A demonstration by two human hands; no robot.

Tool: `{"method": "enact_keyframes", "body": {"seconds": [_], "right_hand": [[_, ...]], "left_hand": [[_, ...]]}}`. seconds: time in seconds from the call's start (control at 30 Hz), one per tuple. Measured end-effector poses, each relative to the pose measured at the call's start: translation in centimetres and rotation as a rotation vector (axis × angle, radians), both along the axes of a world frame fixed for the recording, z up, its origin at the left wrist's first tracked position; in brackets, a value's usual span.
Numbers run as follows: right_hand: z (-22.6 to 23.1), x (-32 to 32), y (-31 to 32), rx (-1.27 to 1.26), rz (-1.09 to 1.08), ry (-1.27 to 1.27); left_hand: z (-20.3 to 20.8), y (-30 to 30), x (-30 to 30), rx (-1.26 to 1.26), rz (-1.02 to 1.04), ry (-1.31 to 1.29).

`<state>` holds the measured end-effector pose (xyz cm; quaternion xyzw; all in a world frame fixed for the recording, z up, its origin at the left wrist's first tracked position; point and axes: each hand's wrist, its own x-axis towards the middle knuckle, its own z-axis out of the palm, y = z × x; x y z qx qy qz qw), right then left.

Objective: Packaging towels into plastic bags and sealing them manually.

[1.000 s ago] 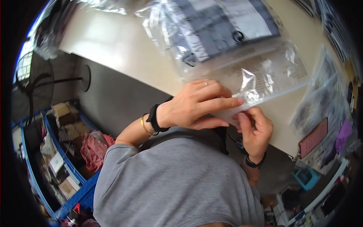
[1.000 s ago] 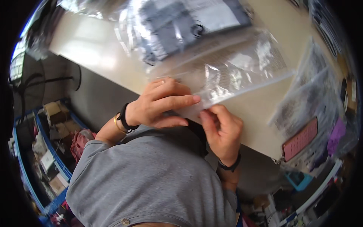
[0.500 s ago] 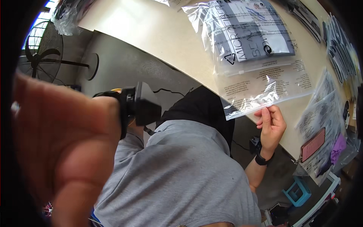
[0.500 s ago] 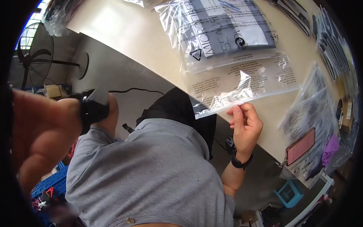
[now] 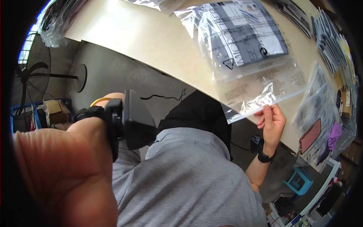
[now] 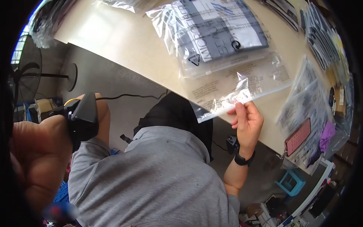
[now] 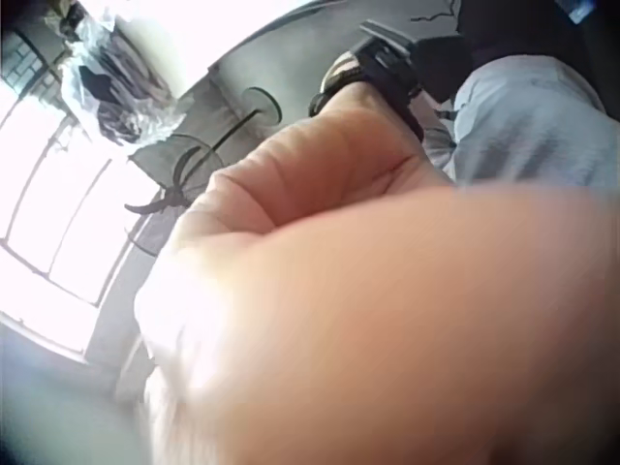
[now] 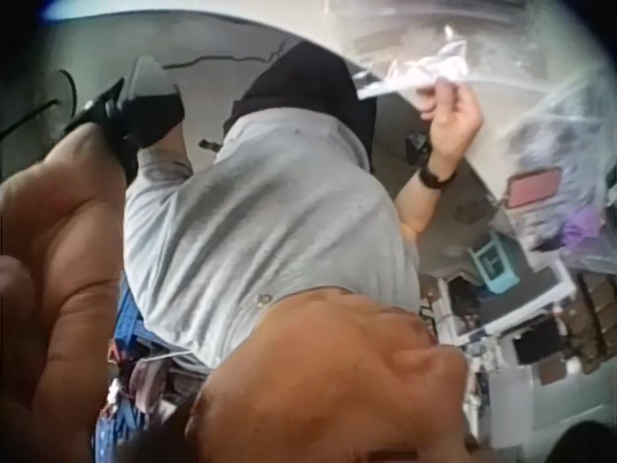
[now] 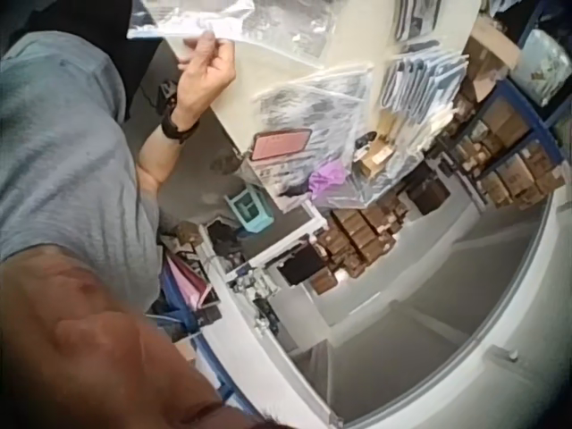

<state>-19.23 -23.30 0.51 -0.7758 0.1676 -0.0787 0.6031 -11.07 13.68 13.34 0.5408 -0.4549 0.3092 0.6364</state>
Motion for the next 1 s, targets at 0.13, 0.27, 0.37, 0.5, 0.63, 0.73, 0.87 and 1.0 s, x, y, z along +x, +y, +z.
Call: {"method": "enact_keyframes", "body": {"seconds": [0.13,0.27,0.37,0.5,0.63,0.73,0.87,1.0], "right_hand": [[0.1,0.0,-0.1,-0.003,0.010,-0.007],[-0.2,-0.4,-0.3,-0.013,0.001,0.001],[-0.1,-0.2,-0.1,-0.016,0.007,-0.002],[0.0,-0.1,-0.2,-0.017,0.000,0.010],[0.0,-0.5,-0.5,0.019,0.008,0.022],[0.6,0.2,-0.3,0.051,0.079,0.045],[1.9,1.0,0.9,0.132,0.205,0.130],[2.4,1.8,1.1,0.142,0.502,0.100]], "left_hand": [[0.5,-1.3,-0.3,0.051,0.012,-0.023],[-0.3,-1.3,0.7,0.080,0.014,0.003],[-0.1,-1.2,0.5,0.116,0.046,0.019],[-0.6,-2.2,1.2,0.157,0.079,0.071],[-0.3,-2.5,1.2,0.194,0.080,0.132],[-0.1,-6.0,2.2,0.227,0.098,0.152],[-3.3,-9.7,4.0,0.723,0.337,0.564],[-8.1,-10.2,2.9,1.139,0.071,0.955]]}}
